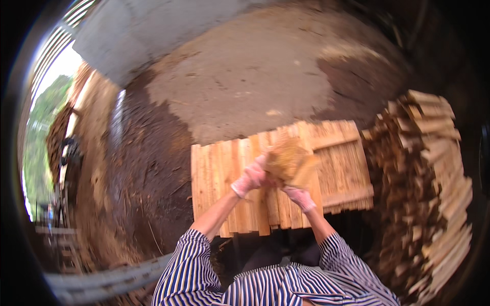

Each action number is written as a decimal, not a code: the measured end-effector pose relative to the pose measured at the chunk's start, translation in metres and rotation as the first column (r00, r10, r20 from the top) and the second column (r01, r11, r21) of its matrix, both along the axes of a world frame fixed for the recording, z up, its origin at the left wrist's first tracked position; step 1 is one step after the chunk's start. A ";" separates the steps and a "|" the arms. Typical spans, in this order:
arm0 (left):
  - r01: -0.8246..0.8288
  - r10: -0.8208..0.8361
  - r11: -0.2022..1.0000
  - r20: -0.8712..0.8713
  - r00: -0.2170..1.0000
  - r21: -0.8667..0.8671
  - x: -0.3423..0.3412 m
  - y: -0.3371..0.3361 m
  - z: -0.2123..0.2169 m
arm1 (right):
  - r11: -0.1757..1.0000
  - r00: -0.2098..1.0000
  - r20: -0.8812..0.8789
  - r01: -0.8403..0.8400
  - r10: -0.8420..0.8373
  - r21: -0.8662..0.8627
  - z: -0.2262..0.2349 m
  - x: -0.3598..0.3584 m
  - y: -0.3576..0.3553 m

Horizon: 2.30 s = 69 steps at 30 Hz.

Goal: The person repeatedly picks up wooden planks from a large pile and places them onto a growing stack on the floor. They wear pink gloves and handle the planks one by one, aligning them as they build the stack higher.

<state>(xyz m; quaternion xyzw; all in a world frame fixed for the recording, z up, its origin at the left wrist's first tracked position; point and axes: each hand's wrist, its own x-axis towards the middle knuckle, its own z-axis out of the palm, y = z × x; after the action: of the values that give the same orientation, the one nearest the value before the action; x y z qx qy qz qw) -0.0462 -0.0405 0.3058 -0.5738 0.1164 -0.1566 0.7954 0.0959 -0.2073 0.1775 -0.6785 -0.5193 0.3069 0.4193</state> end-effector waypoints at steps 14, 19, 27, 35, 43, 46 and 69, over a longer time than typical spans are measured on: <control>0.309 0.428 -0.374 -0.133 0.894 0.874 0.012 -0.008 -0.116 | 0.940 0.929 -0.169 0.340 -0.329 0.041 0.063 -0.013 -0.045; 0.505 0.428 -0.220 -0.382 0.819 0.835 0.038 -0.048 -0.179 | 0.925 0.916 -0.246 0.241 -0.317 -0.295 0.035 0.017 -0.074; 0.562 0.401 -0.120 -0.478 0.782 0.818 0.037 -0.052 -0.228 | 0.787 0.926 0.228 0.376 -0.301 -0.489 -0.070 0.103 -0.025; 0.654 0.393 -0.215 -0.549 0.738 0.725 0.083 -0.061 -0.180 | 0.883 0.970 -0.215 -0.003 -0.111 -0.470 -0.044 0.068 -0.018; 0.632 0.484 -0.061 -0.531 0.696 0.773 0.112 -0.048 -0.195 | 0.758 0.917 -0.110 0.244 -0.384 -0.605 -0.017 0.159 -0.016; 0.588 0.449 0.019 -0.532 0.717 0.809 0.097 -0.034 -0.225 | 0.746 0.904 0.364 0.399 -0.223 -0.533 -0.057 0.184 -0.003; -0.495 0.155 -0.789 -0.898 0.412 -0.364 0.179 -0.068 -0.217 | 0.770 0.946 0.234 0.321 -0.226 -0.551 -0.083 0.192 -0.035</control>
<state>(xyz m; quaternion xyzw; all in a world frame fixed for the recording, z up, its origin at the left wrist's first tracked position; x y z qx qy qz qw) 0.1327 -0.1089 0.0889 -0.8769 -0.3053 0.3459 -0.1348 0.2878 -0.2427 0.0941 -0.8639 -0.3265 0.3331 0.1902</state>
